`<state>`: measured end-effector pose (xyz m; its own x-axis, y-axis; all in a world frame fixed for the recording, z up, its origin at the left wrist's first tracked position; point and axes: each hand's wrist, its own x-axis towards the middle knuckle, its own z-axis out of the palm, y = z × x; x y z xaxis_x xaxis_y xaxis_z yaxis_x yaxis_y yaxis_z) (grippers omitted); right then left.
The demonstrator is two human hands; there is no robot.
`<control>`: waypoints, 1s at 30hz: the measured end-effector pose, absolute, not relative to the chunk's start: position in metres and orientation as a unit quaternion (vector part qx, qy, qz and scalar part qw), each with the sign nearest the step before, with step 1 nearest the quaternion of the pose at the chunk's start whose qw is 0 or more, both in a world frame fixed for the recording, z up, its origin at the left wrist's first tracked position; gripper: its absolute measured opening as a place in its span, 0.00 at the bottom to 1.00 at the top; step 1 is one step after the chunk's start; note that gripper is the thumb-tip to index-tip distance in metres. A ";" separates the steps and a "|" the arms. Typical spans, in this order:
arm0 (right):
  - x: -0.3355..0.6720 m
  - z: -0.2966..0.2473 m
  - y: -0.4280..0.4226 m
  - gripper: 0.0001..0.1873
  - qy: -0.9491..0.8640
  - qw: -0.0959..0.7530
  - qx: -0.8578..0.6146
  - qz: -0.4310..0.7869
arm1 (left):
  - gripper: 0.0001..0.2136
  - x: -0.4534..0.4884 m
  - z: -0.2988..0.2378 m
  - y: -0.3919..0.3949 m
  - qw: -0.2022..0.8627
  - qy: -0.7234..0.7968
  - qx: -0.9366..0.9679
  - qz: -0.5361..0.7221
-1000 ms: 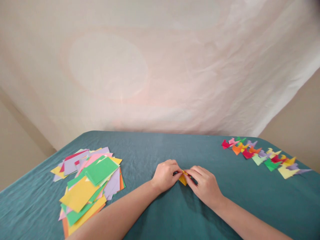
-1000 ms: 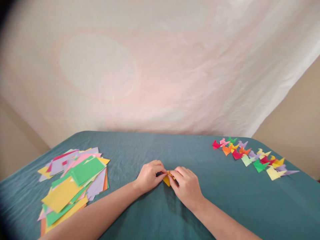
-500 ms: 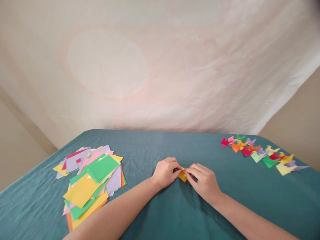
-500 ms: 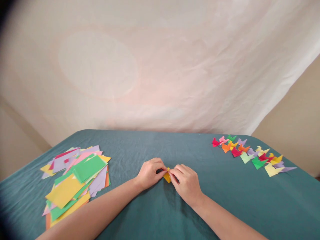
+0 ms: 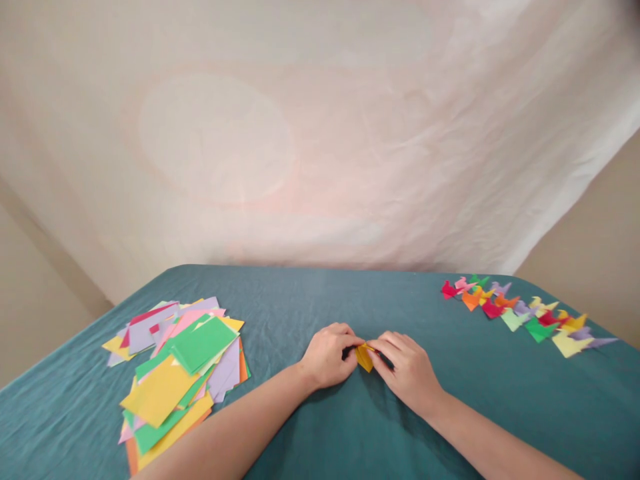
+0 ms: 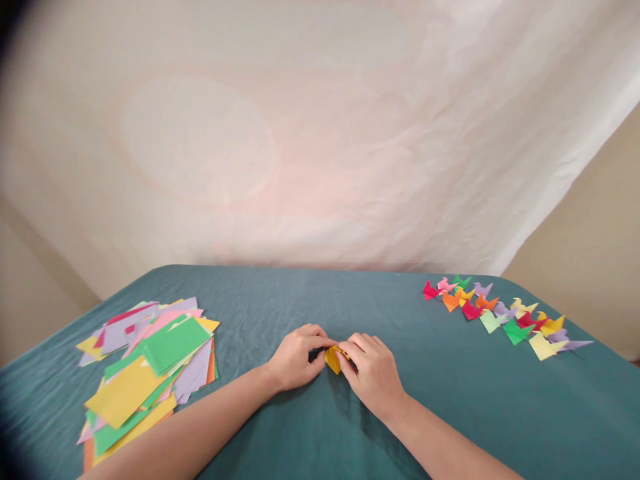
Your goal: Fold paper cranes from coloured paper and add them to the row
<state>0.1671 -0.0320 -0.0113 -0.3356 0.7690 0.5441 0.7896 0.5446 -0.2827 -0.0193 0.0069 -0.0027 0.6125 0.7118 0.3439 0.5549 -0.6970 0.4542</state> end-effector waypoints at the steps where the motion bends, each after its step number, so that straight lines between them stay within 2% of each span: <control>1: 0.168 -0.012 -0.031 0.10 -0.817 0.321 -0.479 -0.015 | 0.14 -0.019 -0.003 0.007 0.155 0.358 0.884 0.256; 15: 0.170 -0.020 -0.026 0.08 -0.815 0.275 -0.510 0.020 | 0.06 -0.021 -0.007 0.010 0.127 0.402 0.869 0.258; 30: 0.170 -0.021 -0.024 0.09 -0.819 0.273 -0.504 0.005 | 0.07 -0.016 -0.007 0.008 0.063 0.408 0.881 0.231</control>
<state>0.1701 -0.0244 -0.0211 -0.3429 0.8287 0.4423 0.8232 0.4919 -0.2835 -0.0161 0.0077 -0.0069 0.5608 0.7478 0.3554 0.6893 -0.6595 0.2999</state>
